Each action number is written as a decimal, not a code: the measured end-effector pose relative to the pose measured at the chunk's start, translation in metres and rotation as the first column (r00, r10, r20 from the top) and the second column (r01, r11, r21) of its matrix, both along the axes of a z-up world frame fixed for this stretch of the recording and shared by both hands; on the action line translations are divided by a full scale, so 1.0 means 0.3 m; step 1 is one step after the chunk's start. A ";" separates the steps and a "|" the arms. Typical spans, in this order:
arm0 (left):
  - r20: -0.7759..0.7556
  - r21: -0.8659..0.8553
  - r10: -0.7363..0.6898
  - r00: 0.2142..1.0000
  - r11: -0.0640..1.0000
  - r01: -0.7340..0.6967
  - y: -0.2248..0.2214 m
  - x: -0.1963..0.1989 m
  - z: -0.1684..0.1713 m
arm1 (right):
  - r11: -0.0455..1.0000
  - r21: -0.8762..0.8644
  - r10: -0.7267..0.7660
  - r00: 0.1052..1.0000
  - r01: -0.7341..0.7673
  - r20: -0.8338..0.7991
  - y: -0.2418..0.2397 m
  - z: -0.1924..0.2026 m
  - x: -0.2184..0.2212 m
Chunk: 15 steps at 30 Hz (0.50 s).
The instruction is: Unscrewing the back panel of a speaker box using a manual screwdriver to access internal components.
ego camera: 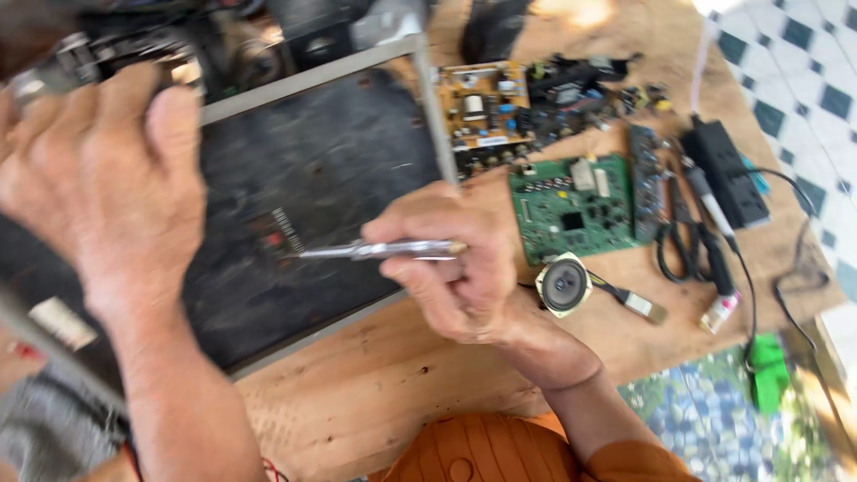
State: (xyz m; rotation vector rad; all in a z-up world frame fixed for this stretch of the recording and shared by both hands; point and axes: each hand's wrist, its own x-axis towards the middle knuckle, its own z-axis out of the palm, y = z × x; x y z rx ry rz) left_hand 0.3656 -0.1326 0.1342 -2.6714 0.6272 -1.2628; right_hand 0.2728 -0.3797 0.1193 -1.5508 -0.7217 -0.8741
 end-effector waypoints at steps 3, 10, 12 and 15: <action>-0.061 -0.084 -0.039 0.997 0.996 0.034 -0.008 -0.009 -0.011 | 0.992 0.026 0.127 0.988 -0.125 -0.090 -0.006 -0.019 -0.015; -0.173 -0.136 -0.072 0.982 0.989 0.048 0.017 -0.009 -0.044 | 0.994 0.003 0.110 0.992 -0.110 -0.061 -0.001 -0.049 -0.006; -0.173 -0.132 -0.067 0.983 0.990 0.044 0.018 -0.009 -0.045 | 0.995 -0.031 0.097 0.994 -0.099 -0.048 0.000 -0.057 -0.007; -0.185 -0.127 -0.065 0.981 0.991 0.042 0.020 -0.003 -0.047 | 0.990 -0.139 0.010 1.000 -0.014 -0.025 0.005 -0.060 -0.005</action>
